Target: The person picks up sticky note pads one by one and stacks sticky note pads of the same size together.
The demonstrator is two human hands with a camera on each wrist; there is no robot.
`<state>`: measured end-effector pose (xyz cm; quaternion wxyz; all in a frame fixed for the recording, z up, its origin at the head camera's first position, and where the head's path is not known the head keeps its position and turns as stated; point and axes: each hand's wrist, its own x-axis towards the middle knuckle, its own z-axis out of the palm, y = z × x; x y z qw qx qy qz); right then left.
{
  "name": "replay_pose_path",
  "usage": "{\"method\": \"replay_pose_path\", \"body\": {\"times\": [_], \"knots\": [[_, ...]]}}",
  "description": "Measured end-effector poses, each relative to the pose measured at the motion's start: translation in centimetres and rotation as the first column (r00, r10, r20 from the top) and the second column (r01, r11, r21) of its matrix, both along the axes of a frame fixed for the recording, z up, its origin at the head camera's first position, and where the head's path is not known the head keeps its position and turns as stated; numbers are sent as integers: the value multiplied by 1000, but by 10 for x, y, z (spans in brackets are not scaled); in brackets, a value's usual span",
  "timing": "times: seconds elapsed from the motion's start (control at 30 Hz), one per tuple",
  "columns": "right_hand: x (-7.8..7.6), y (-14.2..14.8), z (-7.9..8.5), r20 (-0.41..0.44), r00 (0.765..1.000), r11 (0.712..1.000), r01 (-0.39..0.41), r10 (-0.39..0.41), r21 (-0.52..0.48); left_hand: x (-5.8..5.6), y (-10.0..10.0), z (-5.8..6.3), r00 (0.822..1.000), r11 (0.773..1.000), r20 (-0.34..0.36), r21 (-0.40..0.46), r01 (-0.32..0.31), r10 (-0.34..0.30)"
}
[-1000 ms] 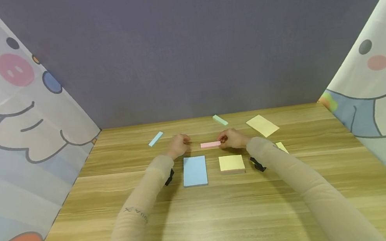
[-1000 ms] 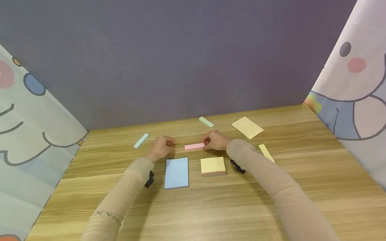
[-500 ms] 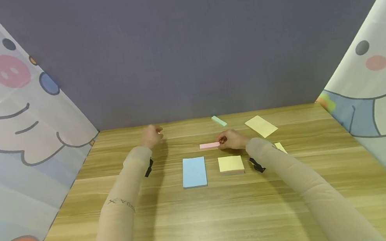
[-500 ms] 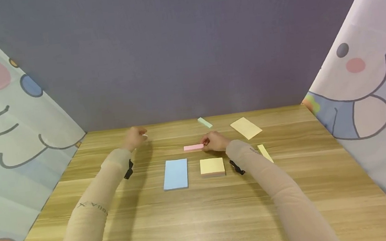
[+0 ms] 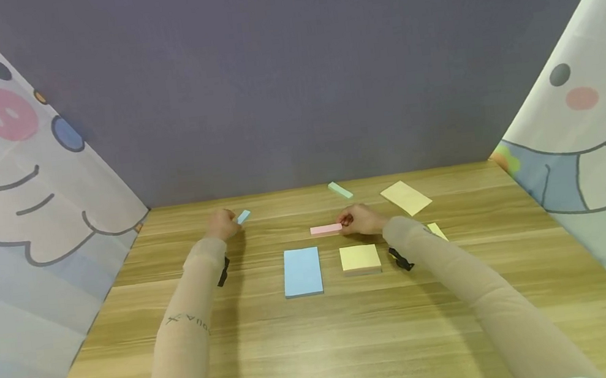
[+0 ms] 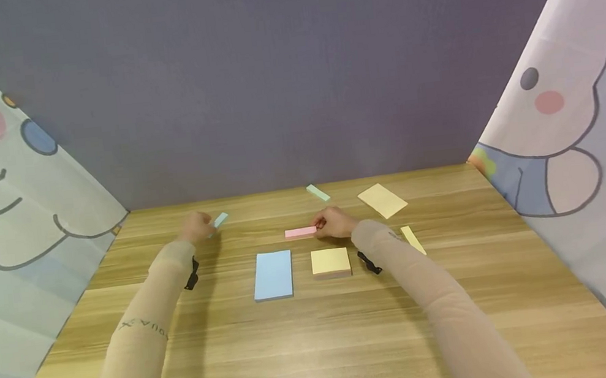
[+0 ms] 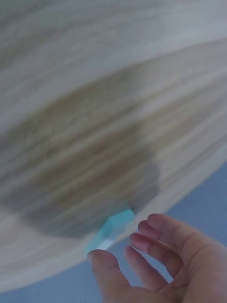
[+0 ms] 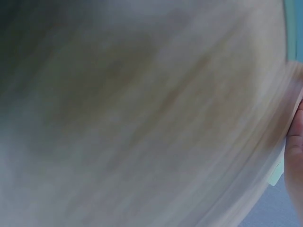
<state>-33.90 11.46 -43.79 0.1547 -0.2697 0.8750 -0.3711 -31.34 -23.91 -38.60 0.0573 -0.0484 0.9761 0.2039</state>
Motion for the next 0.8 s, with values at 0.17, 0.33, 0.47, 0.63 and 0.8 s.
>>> {"method": "replay_pose_path", "body": {"times": [0.17, 0.33, 0.47, 0.63, 0.8], "knots": [[0, 0, 1, 11, 1000, 1000, 4, -4, 0, 3, -2, -5, 1000, 1000, 19, -8, -24, 24], [-1, 0, 0, -5, 1000, 1000, -2, 2, -1, 1, -4, -10, 999, 999, 25, -17, -44, 44], [-2, 0, 0, 4, 1000, 1000, 1, -1, 8, -1, -5, -14, 999, 999, 26, -19, -44, 44], [-2, 0, 2, 12, 1000, 1000, -5, 5, 5, -5, -7, -19, 999, 998, 6, -41, -44, 44], [-2, 1, 3, 15, 1000, 1000, -8, 8, 4, -6, -6, -20, 999, 997, -1, -62, -52, 52]]}}
